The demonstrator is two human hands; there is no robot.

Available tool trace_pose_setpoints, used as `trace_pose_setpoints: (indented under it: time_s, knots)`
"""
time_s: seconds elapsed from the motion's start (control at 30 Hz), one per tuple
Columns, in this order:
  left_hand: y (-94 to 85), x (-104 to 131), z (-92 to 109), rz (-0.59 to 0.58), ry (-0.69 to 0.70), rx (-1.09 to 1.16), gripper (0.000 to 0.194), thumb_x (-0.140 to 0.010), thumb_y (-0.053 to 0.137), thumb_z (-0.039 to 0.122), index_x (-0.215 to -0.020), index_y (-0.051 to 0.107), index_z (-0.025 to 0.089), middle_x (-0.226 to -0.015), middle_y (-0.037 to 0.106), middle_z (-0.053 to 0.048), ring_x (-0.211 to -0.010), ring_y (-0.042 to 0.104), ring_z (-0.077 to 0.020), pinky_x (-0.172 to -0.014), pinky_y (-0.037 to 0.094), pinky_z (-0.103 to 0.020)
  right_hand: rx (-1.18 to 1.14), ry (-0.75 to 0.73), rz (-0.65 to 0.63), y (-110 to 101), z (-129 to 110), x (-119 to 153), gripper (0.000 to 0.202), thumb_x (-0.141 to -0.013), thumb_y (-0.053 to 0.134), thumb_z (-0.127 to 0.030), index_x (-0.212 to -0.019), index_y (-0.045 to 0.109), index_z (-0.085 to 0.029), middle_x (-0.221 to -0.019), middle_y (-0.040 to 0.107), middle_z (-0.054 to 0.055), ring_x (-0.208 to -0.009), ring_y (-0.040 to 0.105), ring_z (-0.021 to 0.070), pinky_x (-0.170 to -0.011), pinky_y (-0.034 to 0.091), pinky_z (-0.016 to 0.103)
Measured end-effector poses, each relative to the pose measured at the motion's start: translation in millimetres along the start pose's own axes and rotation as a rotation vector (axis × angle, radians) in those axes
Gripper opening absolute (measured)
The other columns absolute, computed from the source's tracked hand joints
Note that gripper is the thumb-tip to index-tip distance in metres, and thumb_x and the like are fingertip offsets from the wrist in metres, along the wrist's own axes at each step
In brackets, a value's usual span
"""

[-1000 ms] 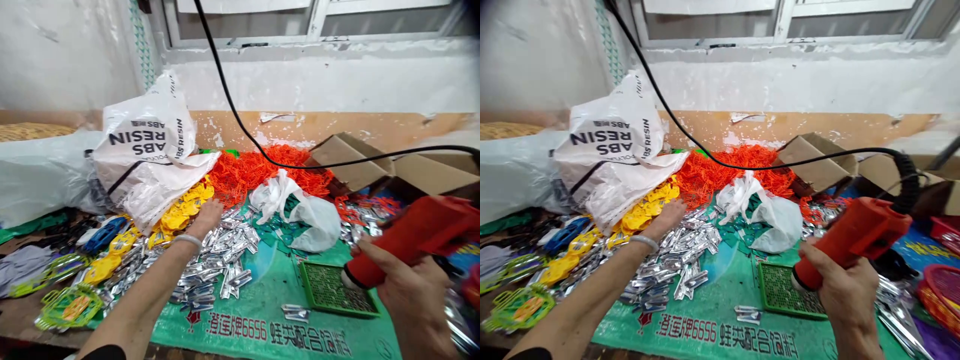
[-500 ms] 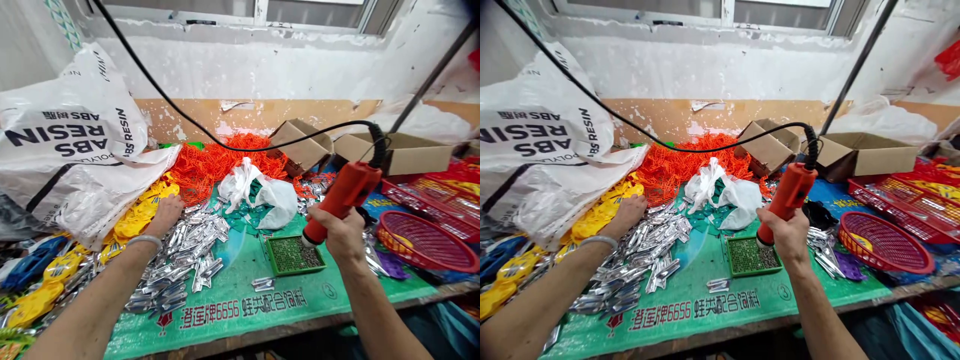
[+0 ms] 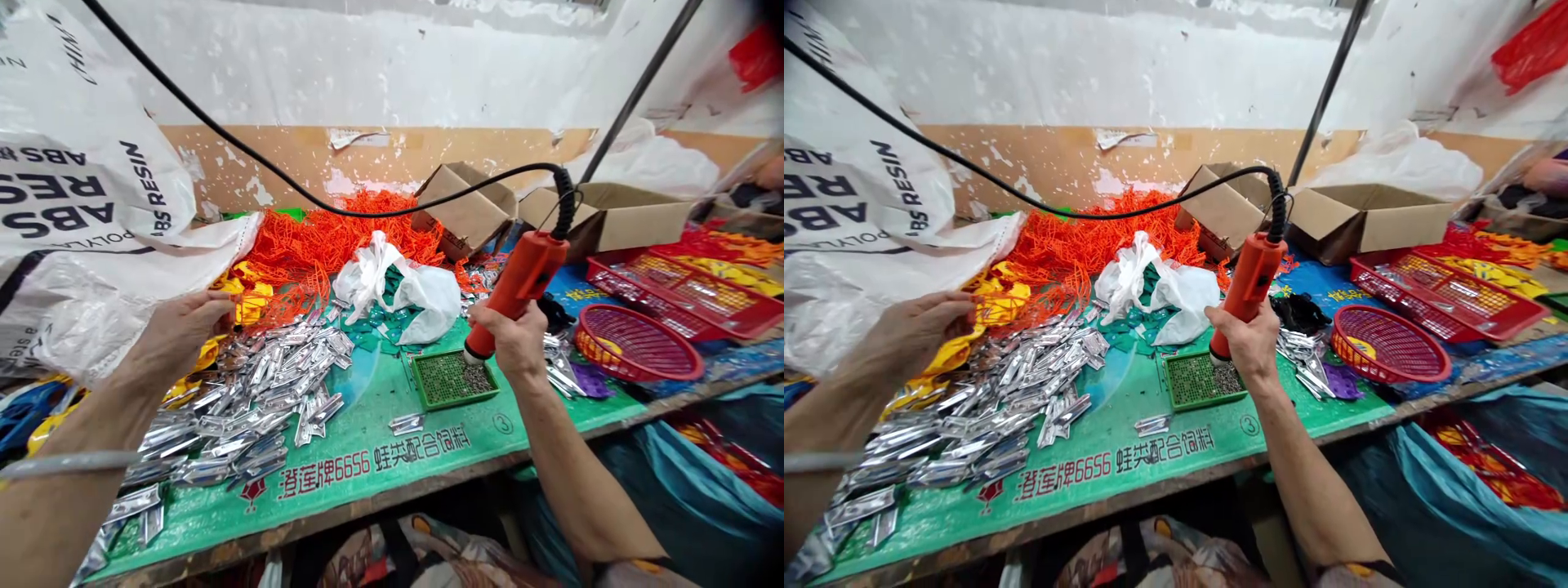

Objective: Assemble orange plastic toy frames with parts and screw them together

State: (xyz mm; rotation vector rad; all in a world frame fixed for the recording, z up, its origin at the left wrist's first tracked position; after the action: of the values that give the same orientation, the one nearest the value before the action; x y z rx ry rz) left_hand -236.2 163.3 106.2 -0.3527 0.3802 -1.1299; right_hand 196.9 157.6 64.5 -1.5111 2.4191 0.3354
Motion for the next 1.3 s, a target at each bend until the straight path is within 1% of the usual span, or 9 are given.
trace_pose_setpoints:
  time_s: [0.17, 0.33, 0.43, 0.53, 0.63, 0.7, 0.77, 1.0, 1.3]
  knots:
    - [14.6, 76, -11, -0.008, -0.184, 0.405, 0.022, -0.084, 0.047, 0.007, -0.067, 0.058, 0.017, -0.056, 0.058, 0.003, -0.050, 0.053, -0.0087, -0.051, 0.051, -0.019, 0.007, -0.006, 0.019, 2, 0, -3, 0.041, -0.055, 0.083, -0.036, -0.083, 0.060, -0.016, -0.070, 0.062, -0.002, -0.059, 0.056, 0.0154, -0.061, 0.048, 0.033]
    - [69.5, 162, -33, -0.001, -0.809, 1.043, 0.029, -0.089, 0.044, 0.006, -0.069, 0.064, 0.014, -0.064, 0.072, -0.005, -0.058, 0.070, -0.0178, -0.058, 0.061, -0.033, 0.113, -0.044, 0.057, 1, -2, -5, 0.047, -0.062, 0.080, -0.043, -0.095, 0.060, -0.016, -0.082, 0.063, 0.002, -0.067, 0.057, 0.0175, -0.066, 0.049, 0.036]
    - [101.5, 189, -36, -0.133, -0.962, 1.133, 0.028, -0.093, 0.046, 0.010, -0.075, 0.068, 0.010, -0.068, 0.075, -0.011, -0.061, 0.073, -0.0215, -0.060, 0.062, -0.035, 0.394, -0.319, 0.174, -2, -11, 4, 0.071, -0.069, 0.075, -0.046, -0.127, 0.048, -0.015, -0.115, 0.056, 0.014, -0.102, 0.057, 0.0305, -0.085, 0.048, 0.048]
    - [118.0, 194, -34, -0.190, -0.986, 1.105, 0.026, -0.094, 0.047, 0.013, -0.081, 0.068, 0.007, -0.074, 0.077, -0.016, -0.062, 0.074, -0.0238, -0.058, 0.062, -0.036, 0.647, -0.722, 0.236, 9, -21, 28, 0.085, -0.077, 0.071, -0.040, -0.145, 0.026, -0.013, -0.138, 0.034, 0.022, -0.130, 0.034, 0.0393, -0.104, 0.033, 0.056]
    - [124.3, 189, -30, -0.200, -0.974, 1.110, 0.025, -0.094, 0.046, 0.012, -0.081, 0.067, 0.009, -0.076, 0.077, -0.016, -0.065, 0.075, -0.0236, -0.060, 0.062, -0.036, 0.872, -0.843, -0.228, 46, -14, 45, 0.053, -0.089, 0.054, -0.030, -0.138, 0.039, -0.015, -0.133, 0.043, 0.019, -0.128, 0.035, 0.0348, -0.106, 0.030, 0.051]
    - [126.2, 187, -28, -0.196, -0.972, 1.121, 0.024, -0.094, 0.046, 0.013, -0.081, 0.066, 0.010, -0.075, 0.077, -0.014, -0.065, 0.075, -0.0223, -0.060, 0.062, -0.034, 1.064, -0.765, -0.695, 75, 4, 51, 0.035, -0.093, 0.046, -0.025, -0.126, 0.053, -0.017, -0.127, 0.053, 0.015, -0.123, 0.039, 0.0312, -0.102, 0.033, 0.045]
    - [126.8, 188, -30, -0.182, -0.960, 1.122, 0.021, -0.093, 0.048, 0.012, -0.082, 0.065, 0.011, -0.076, 0.077, -0.013, -0.065, 0.075, -0.0218, -0.060, 0.061, -0.033, 1.146, -0.723, -0.929, 97, 22, 51, 0.025, -0.090, 0.048, -0.021, -0.109, 0.063, -0.018, -0.118, 0.060, 0.013, -0.114, 0.044, 0.0301, -0.094, 0.037, 0.042]
    - [122.4, 197, -46, -0.151, -0.900, 1.146, 0.010, -0.090, 0.054, 0.011, -0.086, 0.063, 0.013, -0.079, 0.077, -0.011, -0.069, 0.075, -0.0224, -0.065, 0.061, -0.035, 1.250, -0.721, -1.121, 126, 62, 50, 0.025, -0.086, 0.045, -0.009, -0.086, 0.070, -0.012, -0.104, 0.065, 0.018, -0.103, 0.050, 0.0310, -0.081, 0.036, 0.042]
    - [126.7, 194, -45, -0.114, -0.813, 1.167, 0.008, -0.089, 0.059, 0.014, -0.092, 0.066, 0.014, -0.077, 0.076, -0.006, -0.063, 0.072, -0.0194, -0.056, 0.059, -0.030, 1.244, -0.680, -1.085, 122, 48, 54, 0.029, -0.093, 0.036, -0.011, -0.097, 0.065, -0.012, -0.109, 0.062, 0.018, -0.105, 0.048, 0.0297, -0.081, 0.034, 0.041]
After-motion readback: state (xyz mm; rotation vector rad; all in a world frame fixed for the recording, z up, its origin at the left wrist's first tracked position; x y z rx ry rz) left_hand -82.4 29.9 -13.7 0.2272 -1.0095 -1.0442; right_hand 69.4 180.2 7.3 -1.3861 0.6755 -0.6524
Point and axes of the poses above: each hand's wrist, its own x-axis away from the middle knuckle, its own y-axis out of the palm, z = x × y, the point moved 3 cm from there along -x, towards the middle knuckle
